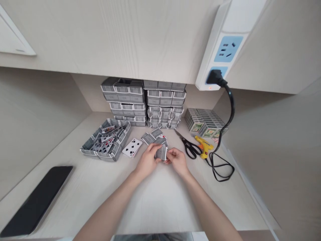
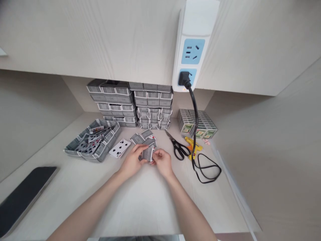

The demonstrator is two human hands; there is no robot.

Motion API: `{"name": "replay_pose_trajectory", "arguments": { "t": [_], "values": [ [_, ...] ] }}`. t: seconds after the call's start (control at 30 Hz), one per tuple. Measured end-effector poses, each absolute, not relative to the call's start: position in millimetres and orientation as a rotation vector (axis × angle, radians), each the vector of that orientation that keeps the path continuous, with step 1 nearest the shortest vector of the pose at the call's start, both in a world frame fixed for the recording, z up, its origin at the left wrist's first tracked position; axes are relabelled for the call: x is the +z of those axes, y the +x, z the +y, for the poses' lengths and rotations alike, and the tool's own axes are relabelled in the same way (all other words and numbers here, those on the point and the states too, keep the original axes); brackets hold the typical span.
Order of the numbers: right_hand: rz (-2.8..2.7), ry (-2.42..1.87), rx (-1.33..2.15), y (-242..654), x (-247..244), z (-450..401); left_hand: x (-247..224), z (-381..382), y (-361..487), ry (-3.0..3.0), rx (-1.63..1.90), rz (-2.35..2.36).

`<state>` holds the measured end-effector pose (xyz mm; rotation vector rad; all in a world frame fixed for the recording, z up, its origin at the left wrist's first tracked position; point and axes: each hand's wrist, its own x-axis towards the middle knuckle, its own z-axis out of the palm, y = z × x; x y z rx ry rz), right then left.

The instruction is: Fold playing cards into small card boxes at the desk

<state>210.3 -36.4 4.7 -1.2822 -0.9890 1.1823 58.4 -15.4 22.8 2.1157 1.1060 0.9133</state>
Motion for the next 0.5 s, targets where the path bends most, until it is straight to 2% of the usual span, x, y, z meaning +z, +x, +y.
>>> {"name": "replay_pose_trajectory", "arguments": {
  "t": [0.5],
  "values": [
    [-1.090,-1.100,1.260,200.3,-1.3,-39.7,18.1,-13.1,56.0,2.104,0.950,1.182]
  ]
}}
